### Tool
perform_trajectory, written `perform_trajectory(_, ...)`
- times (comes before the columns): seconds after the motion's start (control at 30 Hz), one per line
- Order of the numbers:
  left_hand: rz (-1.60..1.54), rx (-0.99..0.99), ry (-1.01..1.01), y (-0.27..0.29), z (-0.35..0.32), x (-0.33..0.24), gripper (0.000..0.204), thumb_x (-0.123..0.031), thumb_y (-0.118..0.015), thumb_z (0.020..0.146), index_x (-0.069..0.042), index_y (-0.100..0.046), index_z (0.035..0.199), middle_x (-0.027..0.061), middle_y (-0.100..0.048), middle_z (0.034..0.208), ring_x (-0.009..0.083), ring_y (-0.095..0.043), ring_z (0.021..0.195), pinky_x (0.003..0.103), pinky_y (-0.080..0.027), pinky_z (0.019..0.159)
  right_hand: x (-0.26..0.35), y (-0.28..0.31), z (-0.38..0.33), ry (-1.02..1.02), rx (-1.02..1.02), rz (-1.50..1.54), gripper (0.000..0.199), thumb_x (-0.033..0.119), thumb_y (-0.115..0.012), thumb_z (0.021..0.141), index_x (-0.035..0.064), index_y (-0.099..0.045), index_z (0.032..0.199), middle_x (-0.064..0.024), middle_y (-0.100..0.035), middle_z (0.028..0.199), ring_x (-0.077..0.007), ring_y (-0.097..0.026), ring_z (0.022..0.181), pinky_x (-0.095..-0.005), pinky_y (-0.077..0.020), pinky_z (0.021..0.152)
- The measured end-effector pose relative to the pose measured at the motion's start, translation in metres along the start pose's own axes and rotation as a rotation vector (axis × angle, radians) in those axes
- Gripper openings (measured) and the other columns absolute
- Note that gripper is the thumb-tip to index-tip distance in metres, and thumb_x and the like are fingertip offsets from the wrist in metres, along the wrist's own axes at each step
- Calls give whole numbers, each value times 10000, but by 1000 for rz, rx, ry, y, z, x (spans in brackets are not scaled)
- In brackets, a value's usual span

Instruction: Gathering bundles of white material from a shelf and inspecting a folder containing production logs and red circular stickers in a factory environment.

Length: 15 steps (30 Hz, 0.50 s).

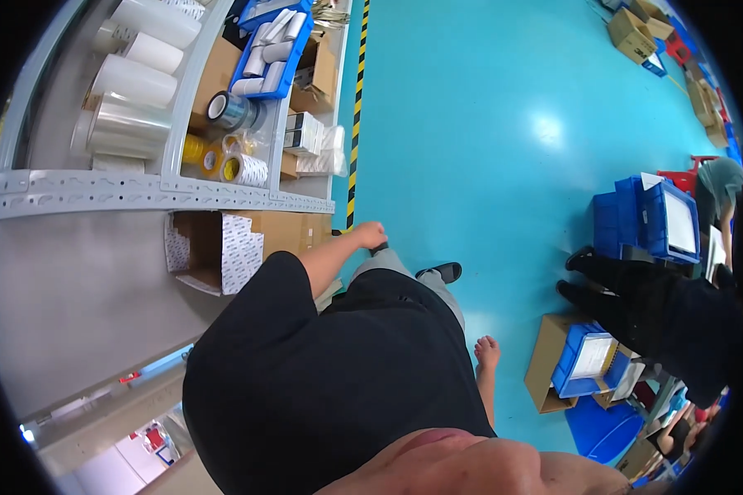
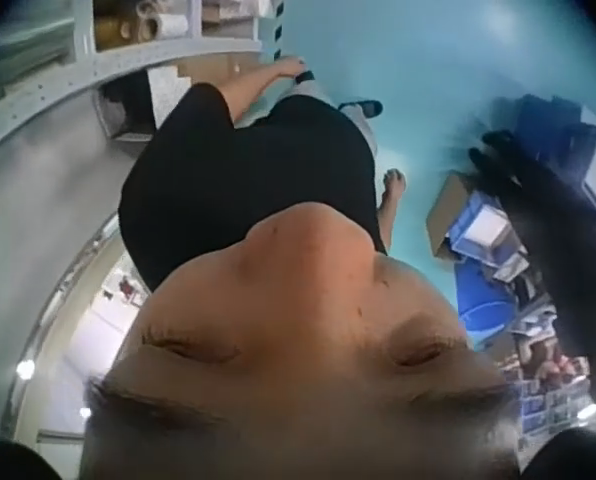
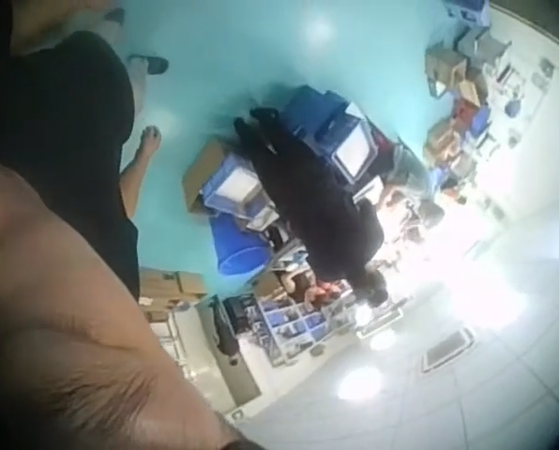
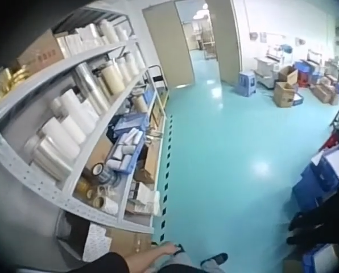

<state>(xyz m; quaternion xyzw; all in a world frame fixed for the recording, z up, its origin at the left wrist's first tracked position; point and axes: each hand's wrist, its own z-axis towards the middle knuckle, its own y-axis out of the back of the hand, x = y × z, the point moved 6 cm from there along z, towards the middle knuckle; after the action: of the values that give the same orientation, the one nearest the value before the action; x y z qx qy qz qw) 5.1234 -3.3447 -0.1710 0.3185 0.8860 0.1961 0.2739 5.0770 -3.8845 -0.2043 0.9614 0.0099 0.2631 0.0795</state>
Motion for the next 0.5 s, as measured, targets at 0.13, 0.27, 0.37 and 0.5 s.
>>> perform_trajectory(0.13,22,23,-30,-45,-11,-16,397,-376,-595,773,-79,-630,1035,149,-650,990,312,-623,899,403,-487,785,19,53,0,1,-18,15,263,108,-590,828,21,-529,1069,-64,-595,794,-119,-545,607,-218,-422,486)
perform_trajectory(0.27,81,85,-81,-67,-7,-28,388,-384,-582,779,-74,-644,1005,155,-650,976,315,-610,939,414,-478,809,5,90,0,36,-129,88,227,161,-568,859,52,-533,1055,-60,-597,787,-133,-559,616,-244,-445,504)
perform_trajectory(0.37,78,111,-129,-71,0,-22,353,-369,-576,792,-53,-667,918,170,-656,918,327,-618,897,419,-483,789,-9,84,-9,91,-54,181,208,158,-560,863,39,-544,1033,-75,-597,789,-150,-568,626,-255,-453,510)
perform_trajectory(0.5,82,69,-137,-64,1,-21,352,-359,-573,800,-52,-662,947,169,-653,957,327,-613,911,419,-478,802,-27,58,-41,85,-86,115,216,79,-565,809,15,-537,1013,-52,-561,717,-128,-526,563,-233,-407,453)
